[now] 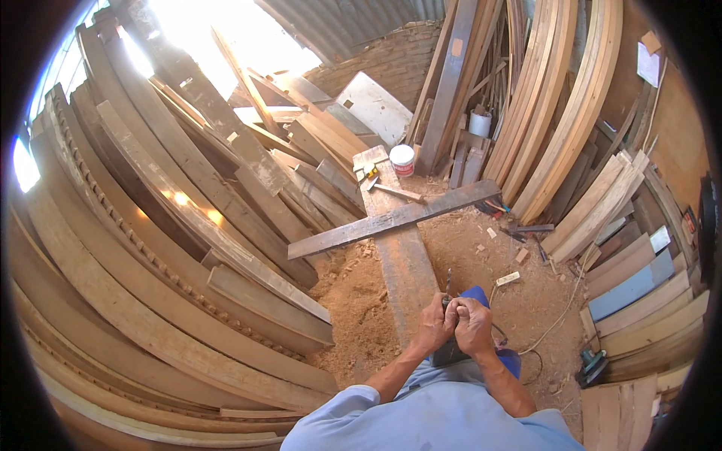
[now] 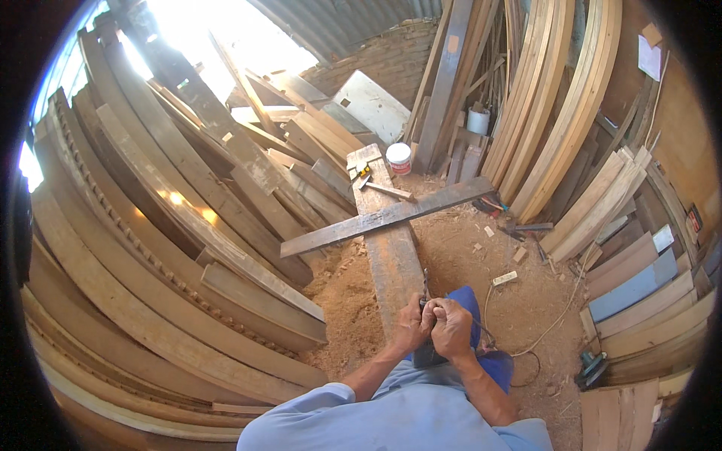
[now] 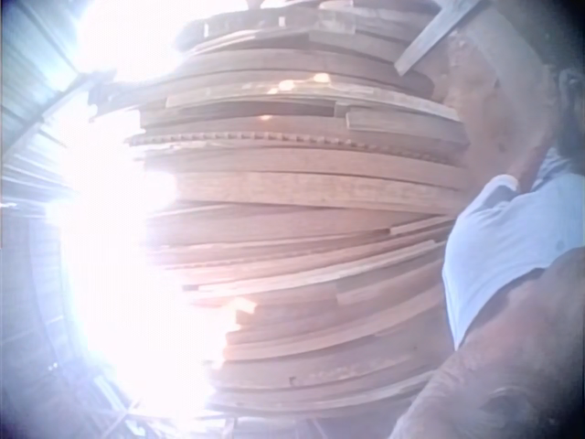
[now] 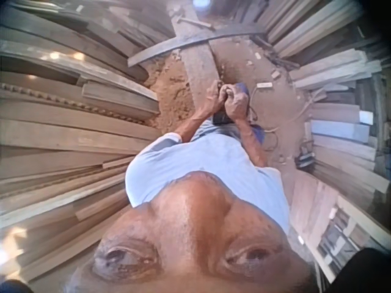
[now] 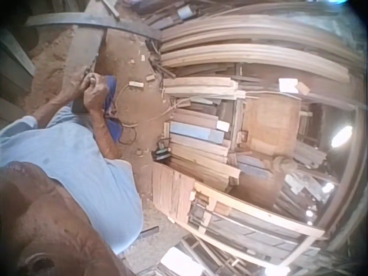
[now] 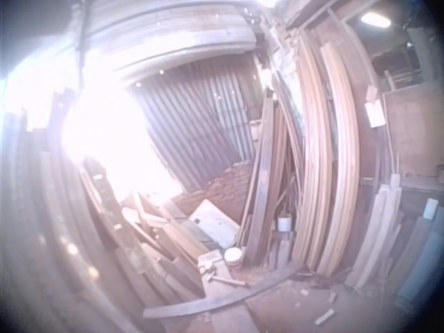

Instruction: The person works on the chuck of a hand drill, using their fingers and a small tool to adjust the internal mechanism.

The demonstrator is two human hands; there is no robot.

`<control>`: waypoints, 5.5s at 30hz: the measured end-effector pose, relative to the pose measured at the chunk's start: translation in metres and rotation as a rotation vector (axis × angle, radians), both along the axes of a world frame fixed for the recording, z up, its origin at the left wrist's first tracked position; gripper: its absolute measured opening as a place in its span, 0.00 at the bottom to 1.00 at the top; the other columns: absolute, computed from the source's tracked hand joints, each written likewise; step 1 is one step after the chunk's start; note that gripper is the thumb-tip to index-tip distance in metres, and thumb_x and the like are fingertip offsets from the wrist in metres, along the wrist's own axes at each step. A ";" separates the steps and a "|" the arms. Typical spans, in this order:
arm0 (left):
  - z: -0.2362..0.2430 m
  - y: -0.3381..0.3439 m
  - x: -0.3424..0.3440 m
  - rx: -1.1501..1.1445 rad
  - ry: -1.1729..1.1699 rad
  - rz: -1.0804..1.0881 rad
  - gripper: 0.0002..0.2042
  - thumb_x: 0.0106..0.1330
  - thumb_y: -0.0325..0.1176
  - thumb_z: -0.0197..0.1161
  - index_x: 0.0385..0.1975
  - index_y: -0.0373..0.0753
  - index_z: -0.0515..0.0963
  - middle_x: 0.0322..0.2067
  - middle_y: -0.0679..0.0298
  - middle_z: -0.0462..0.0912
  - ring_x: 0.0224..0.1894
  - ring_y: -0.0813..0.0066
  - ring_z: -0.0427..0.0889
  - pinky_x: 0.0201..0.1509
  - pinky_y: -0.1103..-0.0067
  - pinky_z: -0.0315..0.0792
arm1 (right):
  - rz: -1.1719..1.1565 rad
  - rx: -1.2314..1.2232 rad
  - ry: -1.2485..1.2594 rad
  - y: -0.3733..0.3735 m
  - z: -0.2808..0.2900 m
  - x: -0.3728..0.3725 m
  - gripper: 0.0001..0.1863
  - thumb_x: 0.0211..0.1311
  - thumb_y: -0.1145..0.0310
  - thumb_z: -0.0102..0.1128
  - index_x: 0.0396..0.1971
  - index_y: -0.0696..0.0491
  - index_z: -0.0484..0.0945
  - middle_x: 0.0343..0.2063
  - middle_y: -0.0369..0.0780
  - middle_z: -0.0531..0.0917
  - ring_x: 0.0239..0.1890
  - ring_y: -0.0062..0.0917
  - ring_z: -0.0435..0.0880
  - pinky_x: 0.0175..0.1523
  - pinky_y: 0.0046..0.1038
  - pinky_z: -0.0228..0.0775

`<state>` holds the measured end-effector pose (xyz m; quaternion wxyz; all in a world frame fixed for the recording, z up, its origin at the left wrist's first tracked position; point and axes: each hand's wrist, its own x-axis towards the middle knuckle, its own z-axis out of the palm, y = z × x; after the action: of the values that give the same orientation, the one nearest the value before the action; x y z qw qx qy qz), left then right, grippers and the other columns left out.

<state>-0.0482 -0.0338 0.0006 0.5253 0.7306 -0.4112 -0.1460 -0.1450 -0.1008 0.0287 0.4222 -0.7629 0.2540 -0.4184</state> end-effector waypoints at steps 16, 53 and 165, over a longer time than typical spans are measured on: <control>-0.034 0.009 0.033 -0.248 0.891 -0.180 0.17 0.78 0.42 0.49 0.54 0.35 0.73 0.38 0.56 0.82 0.41 0.66 0.82 0.46 0.68 0.77 | -0.050 -0.106 0.059 -0.024 -0.002 -0.015 0.13 0.68 0.72 0.55 0.49 0.61 0.79 0.41 0.52 0.83 0.43 0.46 0.82 0.50 0.40 0.73; -0.024 0.021 0.047 -0.233 0.981 -0.405 0.19 0.79 0.42 0.48 0.56 0.32 0.73 0.47 0.60 0.81 0.49 0.74 0.80 0.57 0.75 0.74 | 0.103 -0.095 0.024 -0.017 -0.006 -0.010 0.09 0.60 0.72 0.65 0.40 0.56 0.82 0.35 0.45 0.85 0.40 0.42 0.80 0.47 0.39 0.72; -0.020 0.017 0.031 -0.104 0.640 -0.236 0.16 0.77 0.38 0.55 0.54 0.32 0.76 0.41 0.66 0.83 0.43 0.79 0.80 0.51 0.78 0.75 | 0.209 -0.410 0.175 -0.033 0.004 -0.016 0.14 0.54 0.74 0.63 0.43 0.54 0.81 0.31 0.41 0.83 0.38 0.37 0.79 0.44 0.37 0.69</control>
<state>-0.0172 -0.0164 -0.0190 0.6437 0.5675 -0.3141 -0.4061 -0.1609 -0.1337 0.0324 0.2759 -0.8882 0.1194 -0.3475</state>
